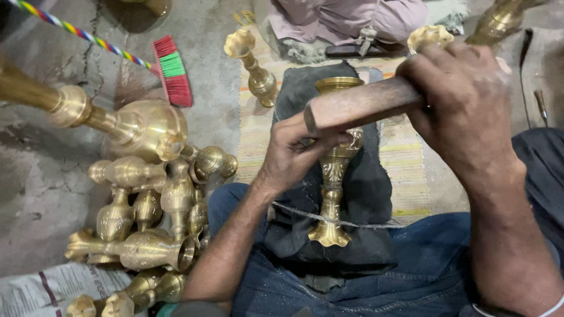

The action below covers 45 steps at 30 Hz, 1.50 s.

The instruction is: The person sits cross-legged on the floor holding a chisel against a brass vase resting on a cloth pad, and repeatedly strikes the chisel with a wooden mallet to carve decorative patterns into the metal, repositioning the chisel around the vase surface as they work.

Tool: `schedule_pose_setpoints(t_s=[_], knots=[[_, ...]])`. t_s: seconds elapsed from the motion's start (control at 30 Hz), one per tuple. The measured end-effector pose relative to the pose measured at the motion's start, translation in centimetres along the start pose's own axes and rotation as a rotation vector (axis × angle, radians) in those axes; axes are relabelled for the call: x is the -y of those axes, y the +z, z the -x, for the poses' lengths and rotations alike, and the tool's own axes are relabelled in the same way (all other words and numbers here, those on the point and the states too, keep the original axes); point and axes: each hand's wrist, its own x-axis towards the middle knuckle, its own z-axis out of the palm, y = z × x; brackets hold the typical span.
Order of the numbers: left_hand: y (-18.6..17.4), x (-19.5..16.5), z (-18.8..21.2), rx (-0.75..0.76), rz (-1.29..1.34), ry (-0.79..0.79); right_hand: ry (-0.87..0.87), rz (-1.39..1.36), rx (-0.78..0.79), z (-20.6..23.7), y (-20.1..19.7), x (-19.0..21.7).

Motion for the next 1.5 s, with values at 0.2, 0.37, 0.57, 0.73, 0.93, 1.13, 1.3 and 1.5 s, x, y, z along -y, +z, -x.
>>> schedule_pose_setpoints(t_s=[0.2, 0.37, 0.57, 0.73, 0.93, 1.13, 1.3, 1.5], knots=[[0.4, 0.5, 1.9, -0.53, 0.433, -0.182, 0.449, -0.578, 0.407, -1.2, 2.3, 1.9], [0.2, 0.6, 2.8, -0.582, 0.367, -0.252, 0.56, -0.647, 0.634, -0.8, 6.4, 0.8], [1.6, -0.4, 2.4, -0.457, 0.341, -0.271, 0.367, -0.983, 0.497, 0.8, 9.5, -3.6], [3.5, -2.2, 1.8, -0.337, 0.102, -0.149, 0.391, -0.982, 0.545, 0.9, 10.3, -4.1], [3.7, -2.8, 0.7, -0.306, -0.102, -0.063, 0.309, -0.985, 0.521, 0.5, 8.5, -3.3], [1.8, -2.4, -0.7, -0.107, -0.208, 0.01, 0.257, -0.588, 0.255, 0.9, 6.0, -4.0], [0.0, -2.4, -1.5, 0.136, -0.238, 0.083, 0.227, -0.429, -0.002, 2.0, 4.1, -3.0], [-0.1, -2.4, -2.1, 0.158, -0.308, 0.142, 0.123, -0.185, -0.174, 2.0, 2.4, -1.6]])
